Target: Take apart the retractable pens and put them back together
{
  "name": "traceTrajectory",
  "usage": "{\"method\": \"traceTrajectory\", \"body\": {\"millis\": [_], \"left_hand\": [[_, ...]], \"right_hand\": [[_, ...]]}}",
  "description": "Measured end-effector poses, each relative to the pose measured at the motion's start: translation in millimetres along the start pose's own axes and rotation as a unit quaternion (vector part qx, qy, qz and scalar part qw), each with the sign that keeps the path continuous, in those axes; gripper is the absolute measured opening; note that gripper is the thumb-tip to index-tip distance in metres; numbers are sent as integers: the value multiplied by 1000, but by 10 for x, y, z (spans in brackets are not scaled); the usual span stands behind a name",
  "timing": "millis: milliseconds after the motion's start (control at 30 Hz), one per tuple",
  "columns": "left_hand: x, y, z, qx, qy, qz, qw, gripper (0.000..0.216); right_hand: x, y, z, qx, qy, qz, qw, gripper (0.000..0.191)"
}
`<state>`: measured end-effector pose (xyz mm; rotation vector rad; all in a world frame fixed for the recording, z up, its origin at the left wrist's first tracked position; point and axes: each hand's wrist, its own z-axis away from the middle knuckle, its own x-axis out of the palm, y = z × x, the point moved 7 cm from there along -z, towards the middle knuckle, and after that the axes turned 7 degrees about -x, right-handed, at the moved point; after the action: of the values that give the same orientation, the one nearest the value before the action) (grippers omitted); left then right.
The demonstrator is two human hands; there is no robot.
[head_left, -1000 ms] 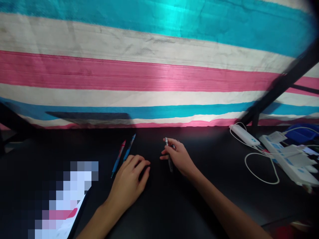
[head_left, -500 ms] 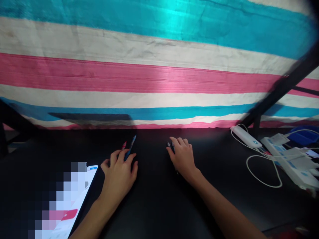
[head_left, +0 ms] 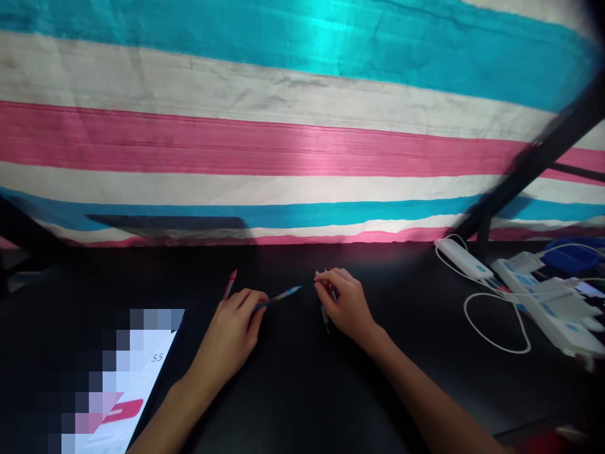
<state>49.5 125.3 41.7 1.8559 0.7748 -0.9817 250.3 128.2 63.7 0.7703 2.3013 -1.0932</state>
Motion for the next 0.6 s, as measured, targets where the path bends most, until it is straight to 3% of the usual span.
{"method": "traceTrajectory", "body": {"millis": [133, 267, 400, 600], "left_hand": [[-4, 239, 65, 78, -34, 123, 989, 17], [-21, 303, 107, 103, -24, 140, 984, 17], [-67, 219, 89, 103, 13, 120, 987, 16], [-181, 153, 62, 111, 72, 106, 985, 21]], "right_hand": [[109, -138, 40, -9, -87, -63, 994, 23], [201, -271, 103, -26, -190, -95, 977, 17], [155, -269, 94, -2, -190, -133, 973, 17], [216, -87, 121, 113, -193, -226, 948, 18]]}}
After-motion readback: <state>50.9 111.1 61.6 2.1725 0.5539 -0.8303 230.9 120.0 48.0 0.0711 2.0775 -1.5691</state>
